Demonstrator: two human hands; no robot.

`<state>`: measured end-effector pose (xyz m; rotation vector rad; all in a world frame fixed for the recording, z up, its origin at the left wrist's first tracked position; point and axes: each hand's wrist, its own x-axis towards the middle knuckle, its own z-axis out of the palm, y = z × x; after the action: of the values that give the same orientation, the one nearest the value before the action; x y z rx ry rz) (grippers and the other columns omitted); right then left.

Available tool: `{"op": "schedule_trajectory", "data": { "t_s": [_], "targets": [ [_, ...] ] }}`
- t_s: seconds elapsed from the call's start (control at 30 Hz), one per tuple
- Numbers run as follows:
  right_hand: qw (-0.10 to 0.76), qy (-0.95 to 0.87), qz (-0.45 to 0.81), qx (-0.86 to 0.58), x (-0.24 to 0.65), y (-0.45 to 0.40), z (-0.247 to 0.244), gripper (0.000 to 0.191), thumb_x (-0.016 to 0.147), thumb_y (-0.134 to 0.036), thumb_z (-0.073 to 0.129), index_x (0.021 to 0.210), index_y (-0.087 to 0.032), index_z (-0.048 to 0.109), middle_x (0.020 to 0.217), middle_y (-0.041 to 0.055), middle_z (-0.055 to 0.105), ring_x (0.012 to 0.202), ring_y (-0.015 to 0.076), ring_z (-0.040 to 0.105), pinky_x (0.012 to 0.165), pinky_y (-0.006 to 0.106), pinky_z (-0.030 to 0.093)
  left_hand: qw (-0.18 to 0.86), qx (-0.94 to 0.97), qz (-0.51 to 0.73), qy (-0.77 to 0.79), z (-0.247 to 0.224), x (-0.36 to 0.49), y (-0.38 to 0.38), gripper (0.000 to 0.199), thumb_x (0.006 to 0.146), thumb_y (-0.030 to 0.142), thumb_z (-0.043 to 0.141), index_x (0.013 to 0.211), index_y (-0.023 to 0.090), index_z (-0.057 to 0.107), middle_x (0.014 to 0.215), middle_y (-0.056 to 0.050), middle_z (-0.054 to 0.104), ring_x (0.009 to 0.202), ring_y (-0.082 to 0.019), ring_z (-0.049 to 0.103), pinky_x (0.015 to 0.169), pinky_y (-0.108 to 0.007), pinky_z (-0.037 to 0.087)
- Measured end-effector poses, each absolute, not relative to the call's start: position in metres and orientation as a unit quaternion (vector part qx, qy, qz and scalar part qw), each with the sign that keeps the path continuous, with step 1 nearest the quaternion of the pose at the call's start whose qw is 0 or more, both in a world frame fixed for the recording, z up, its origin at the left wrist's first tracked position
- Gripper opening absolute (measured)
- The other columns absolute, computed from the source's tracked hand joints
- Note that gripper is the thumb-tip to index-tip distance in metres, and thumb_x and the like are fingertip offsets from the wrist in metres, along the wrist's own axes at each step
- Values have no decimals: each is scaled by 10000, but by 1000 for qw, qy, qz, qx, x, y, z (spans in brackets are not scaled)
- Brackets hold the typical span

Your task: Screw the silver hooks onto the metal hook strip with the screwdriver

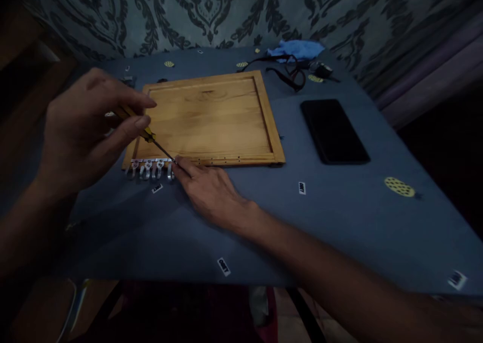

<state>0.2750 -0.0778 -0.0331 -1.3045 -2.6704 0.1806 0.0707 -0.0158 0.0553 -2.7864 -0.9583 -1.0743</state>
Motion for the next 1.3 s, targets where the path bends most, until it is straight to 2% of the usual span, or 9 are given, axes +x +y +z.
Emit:
{"op": "schedule_trajectory", "data": {
  "t_s": [0.1, 0.23, 0.4, 0.6, 0.83, 0.97, 1.1, 1.2, 1.3],
  "targets": [
    [75, -894, 61, -437, 276, -77, -33, 643, 973, -21, 502, 1605, -138, 524, 1662, 179, 549, 1128, 301, 771, 847, 433, 660, 27, -879, -363, -309, 51, 72, -14, 221, 1042, 320, 714, 1260, 285, 714, 1016, -31, 726, 889, -180, 719, 700, -277, 631],
    [59, -893, 75, -439, 276, -77, -31, 645, 988, -26, 490, 1624, -134, 503, 1675, 192, 528, 1137, 317, 771, 870, 460, 660, -48, -875, -389, -285, 46, 76, -15, 313, 1061, 277, 671, 1372, 309, 656, 1186, -49, 739, 958, -206, 777, 776, -343, 681],
    [78, -892, 79, -438, 275, -78, -31, 622, 996, -35, 491, 1608, -140, 522, 1638, 191, 571, 1125, 311, 773, 870, 451, 656, -137, -862, -396, -283, 45, 81, -19, 326, 1087, 298, 615, 1390, 418, 636, 1205, -37, 688, 1043, -218, 762, 876, -387, 718],
    [72, -892, 76, -440, 275, -79, -29, 637, 974, -12, 474, 1598, -128, 527, 1637, 193, 570, 1069, 298, 783, 826, 446, 662, -186, -866, -400, -236, 48, 86, -20, 307, 1099, 309, 579, 1404, 331, 601, 1369, -74, 585, 1205, -238, 667, 979, -456, 717],
    [79, -892, 68, -439, 275, -79, -31, 625, 985, -28, 474, 1598, -134, 529, 1633, 188, 578, 1102, 298, 774, 846, 440, 663, -197, -884, -354, -233, 48, 78, -14, 382, 1093, 305, 562, 1466, 367, 504, 1335, -53, 588, 1243, -227, 696, 1059, -508, 671],
    [67, -892, 76, -440, 275, -78, -30, 632, 997, -38, 473, 1619, -142, 510, 1664, 179, 546, 1160, 305, 763, 898, 452, 662, -165, -890, -319, -281, 49, 72, -12, 360, 1105, 328, 562, 1459, 340, 497, 1248, -48, 660, 1135, -226, 766, 925, -373, 689],
    [65, -892, 76, -441, 275, -78, -29, 620, 1005, -40, 462, 1614, -144, 518, 1682, 165, 529, 1246, 318, 732, 928, 456, 652, -72, -906, -307, -282, 51, 68, -6, 341, 1077, 412, 643, 1380, 272, 572, 1184, -39, 724, 946, -180, 741, 794, -281, 640],
    [73, -892, 76, -440, 275, -78, -30, 623, 991, -34, 466, 1602, -139, 528, 1666, 171, 547, 1205, 310, 744, 906, 453, 653, -1, -908, -314, -276, 50, 65, -3, 322, 1059, 437, 671, 1323, 259, 620, 1196, -41, 751, 888, -174, 712, 740, -283, 609],
    [80, -892, 78, -438, 276, -78, -31, 637, 975, -24, 476, 1602, -131, 525, 1657, 183, 552, 1161, 312, 754, 877, 463, 659, -5, -895, -326, -304, 49, 65, -6, 358, 1044, 466, 693, 1344, 287, 614, 1275, -25, 729, 918, -188, 726, 772, -325, 616]
  ]
}}
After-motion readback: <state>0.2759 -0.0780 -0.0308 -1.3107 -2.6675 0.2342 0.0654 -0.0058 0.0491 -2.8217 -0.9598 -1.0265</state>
